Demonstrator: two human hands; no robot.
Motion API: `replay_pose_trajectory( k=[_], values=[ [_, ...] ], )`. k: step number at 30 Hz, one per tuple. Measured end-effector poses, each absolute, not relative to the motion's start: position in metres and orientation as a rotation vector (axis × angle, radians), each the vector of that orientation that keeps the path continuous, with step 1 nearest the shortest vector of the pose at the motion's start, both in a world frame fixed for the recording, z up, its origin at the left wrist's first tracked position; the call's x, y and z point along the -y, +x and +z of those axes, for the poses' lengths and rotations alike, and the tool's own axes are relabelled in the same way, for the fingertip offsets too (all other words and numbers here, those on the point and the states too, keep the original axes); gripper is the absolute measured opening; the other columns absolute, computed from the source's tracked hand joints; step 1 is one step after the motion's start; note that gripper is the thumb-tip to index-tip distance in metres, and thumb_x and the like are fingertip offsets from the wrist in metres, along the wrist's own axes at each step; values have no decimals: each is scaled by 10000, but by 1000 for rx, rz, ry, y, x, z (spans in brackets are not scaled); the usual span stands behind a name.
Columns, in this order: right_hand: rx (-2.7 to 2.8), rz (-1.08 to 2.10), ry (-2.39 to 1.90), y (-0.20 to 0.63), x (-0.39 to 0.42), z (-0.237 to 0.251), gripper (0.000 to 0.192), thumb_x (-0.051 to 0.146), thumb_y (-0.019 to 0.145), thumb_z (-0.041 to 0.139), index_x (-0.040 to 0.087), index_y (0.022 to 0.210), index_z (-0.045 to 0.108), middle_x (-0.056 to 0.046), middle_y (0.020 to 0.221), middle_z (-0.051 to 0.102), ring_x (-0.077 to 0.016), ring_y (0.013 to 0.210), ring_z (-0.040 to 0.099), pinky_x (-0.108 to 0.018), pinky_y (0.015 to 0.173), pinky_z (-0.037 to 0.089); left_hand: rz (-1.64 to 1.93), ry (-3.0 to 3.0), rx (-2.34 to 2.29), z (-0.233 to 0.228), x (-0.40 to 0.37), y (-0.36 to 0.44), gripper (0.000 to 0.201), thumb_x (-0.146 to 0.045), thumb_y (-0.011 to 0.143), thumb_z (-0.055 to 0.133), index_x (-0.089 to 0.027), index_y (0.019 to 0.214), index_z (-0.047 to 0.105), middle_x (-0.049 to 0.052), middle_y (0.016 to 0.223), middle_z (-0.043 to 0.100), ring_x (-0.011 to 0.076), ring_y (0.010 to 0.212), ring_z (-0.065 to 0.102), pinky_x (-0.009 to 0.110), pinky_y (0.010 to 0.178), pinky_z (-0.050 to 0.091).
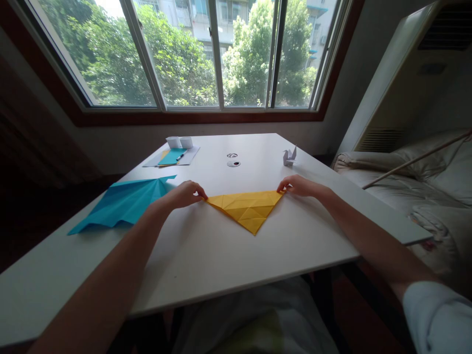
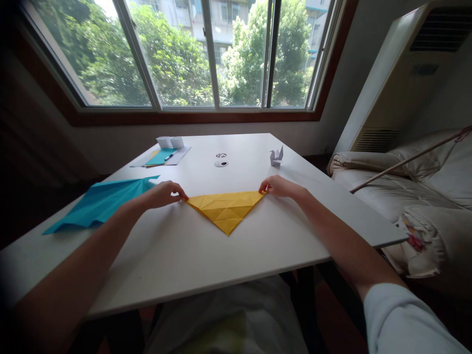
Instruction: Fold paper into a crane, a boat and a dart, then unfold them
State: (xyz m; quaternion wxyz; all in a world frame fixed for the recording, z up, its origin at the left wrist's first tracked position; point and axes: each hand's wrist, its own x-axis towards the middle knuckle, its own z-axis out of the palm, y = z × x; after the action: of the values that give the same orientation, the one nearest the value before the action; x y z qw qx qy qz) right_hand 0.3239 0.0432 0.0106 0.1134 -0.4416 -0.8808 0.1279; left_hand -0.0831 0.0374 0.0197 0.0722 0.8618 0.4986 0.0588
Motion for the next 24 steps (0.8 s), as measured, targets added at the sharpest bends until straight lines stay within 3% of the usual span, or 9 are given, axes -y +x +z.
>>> replay_pose_trajectory(
  k=[5,10,15,20,24],
  values=[
    [2634,205,-1321,315,-32,17,202,213,760,525,200,869,694,-47,880,686,-177,764,614,-262,674,452,151,2782,-1563,24,-19,-56,269,-299,764,458,-239,865,699,47,847,665,220,878,557,289,725,422],
    [2643,59,-1276,293,-21,16,248,295,788,537,207,985,659,-72,952,651,-208,863,586,-291,715,442,226,2879,-1347,18,2,-14,328,-341,843,400,-246,1059,628,67,1058,607,222,952,542,325,789,436],
    [2690,114,-1042,266,-6,11,293,320,820,514,214,1072,619,-85,1075,611,-213,961,555,-331,827,433,241,2851,-1147,12,15,7,345,-335,869,384,-241,1141,574,78,1112,577,218,1005,523,331,857,421],
    [2775,230,-947,251,8,12,556,559,741,556,222,1183,561,-110,1182,556,-263,1054,502,-404,906,391,138,2755,-1240,15,17,5,457,-482,821,437,-277,1221,518,90,1206,529,267,1074,482,394,885,391],
    [2785,310,-972,254,11,15,716,640,655,590,245,1246,508,-105,1241,514,-290,1123,443,-432,941,354,40,2670,-1428,23,14,-3,552,-574,781,428,-278,1240,505,99,1230,521,286,1075,482,404,871,381]
  ],
)
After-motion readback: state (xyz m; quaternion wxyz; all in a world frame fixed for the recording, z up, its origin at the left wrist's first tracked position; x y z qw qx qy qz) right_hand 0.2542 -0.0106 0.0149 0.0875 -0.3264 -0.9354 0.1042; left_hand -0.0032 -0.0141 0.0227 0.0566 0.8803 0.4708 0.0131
